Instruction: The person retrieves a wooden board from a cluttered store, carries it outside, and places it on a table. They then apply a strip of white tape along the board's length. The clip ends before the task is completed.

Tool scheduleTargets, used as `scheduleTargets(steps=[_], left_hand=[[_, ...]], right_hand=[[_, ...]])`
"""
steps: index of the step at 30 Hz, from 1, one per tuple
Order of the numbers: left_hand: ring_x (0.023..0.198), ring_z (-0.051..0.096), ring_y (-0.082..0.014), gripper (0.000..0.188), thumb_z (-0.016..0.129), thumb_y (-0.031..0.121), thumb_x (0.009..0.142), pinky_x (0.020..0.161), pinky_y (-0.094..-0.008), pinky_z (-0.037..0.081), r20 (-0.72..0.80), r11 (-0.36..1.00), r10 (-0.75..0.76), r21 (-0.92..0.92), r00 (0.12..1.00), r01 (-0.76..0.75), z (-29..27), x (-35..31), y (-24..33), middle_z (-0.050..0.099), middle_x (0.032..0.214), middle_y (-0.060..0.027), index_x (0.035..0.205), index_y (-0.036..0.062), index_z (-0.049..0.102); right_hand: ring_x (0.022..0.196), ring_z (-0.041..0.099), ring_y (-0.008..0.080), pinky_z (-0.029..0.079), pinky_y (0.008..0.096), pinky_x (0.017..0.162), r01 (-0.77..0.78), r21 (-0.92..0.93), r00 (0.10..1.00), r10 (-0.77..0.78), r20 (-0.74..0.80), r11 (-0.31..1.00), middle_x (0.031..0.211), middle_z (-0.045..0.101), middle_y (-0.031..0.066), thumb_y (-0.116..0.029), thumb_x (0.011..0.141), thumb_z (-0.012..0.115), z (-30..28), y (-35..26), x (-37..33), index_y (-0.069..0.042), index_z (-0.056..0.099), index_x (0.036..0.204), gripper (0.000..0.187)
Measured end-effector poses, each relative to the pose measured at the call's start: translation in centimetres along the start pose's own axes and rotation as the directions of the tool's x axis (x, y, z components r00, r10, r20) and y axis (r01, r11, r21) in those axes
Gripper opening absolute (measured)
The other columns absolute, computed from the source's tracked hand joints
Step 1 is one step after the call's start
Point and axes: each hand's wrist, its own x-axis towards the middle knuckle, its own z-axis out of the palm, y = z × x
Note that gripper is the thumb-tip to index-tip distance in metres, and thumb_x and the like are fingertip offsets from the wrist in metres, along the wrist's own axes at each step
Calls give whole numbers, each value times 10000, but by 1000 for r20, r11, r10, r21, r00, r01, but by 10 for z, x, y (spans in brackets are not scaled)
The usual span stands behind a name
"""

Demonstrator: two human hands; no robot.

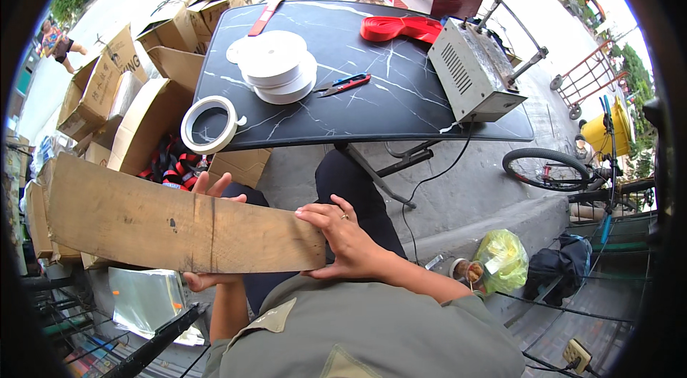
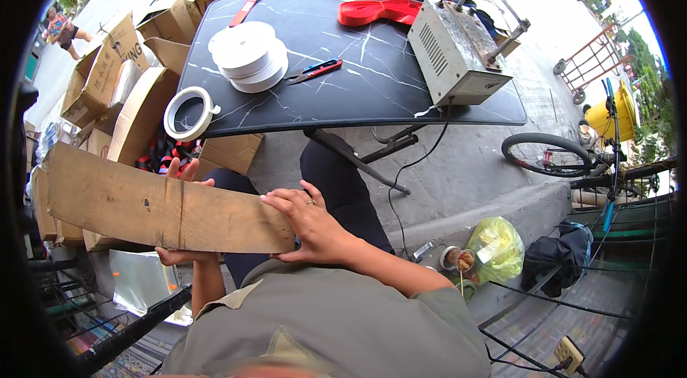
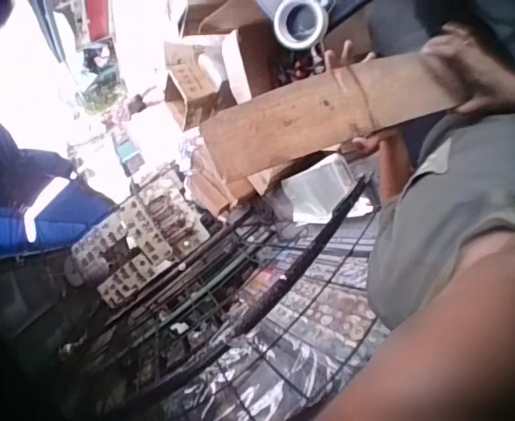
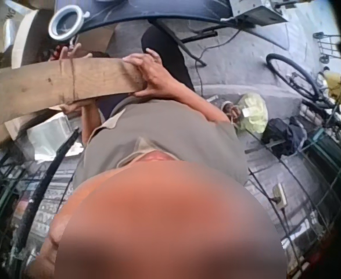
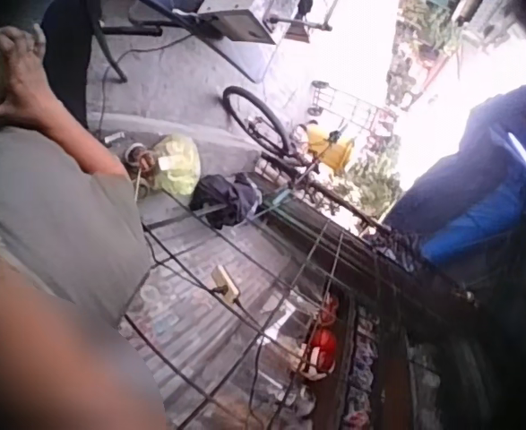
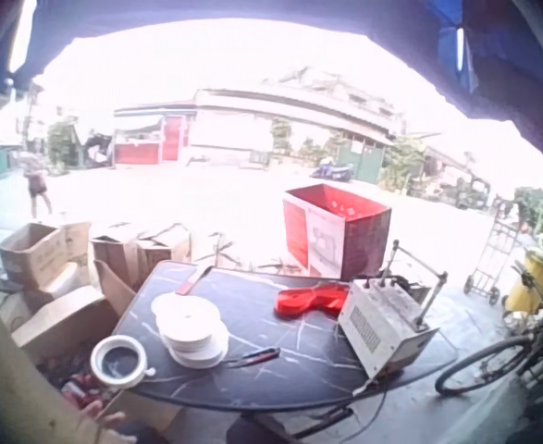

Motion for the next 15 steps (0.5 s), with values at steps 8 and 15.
scheduleTargets(steps=[8,15], left_hand=[[1247,514,-466,1393,564,888,623,904,-450,575,44,996,-53,79,998,49,0,0,3,308,1477,-355,1426,-185,186],[1316,480,-405,1218,591,708,730,1033,-438,490,396,995,-104,35,912,98,-64,12,-14,303,1511,-332,1528,-77,113]], right_hand=[[1343,424,274,137,554,1167,-2,-12,1000,2,11,1000,1377,450,107,-390,666,865,-1,2,-2,-153,272,1501,1052],[1371,383,310,94,578,1171,12,63,1000,-13,17,998,1396,431,153,-295,617,885,0,4,-6,-112,235,1517,1125]])
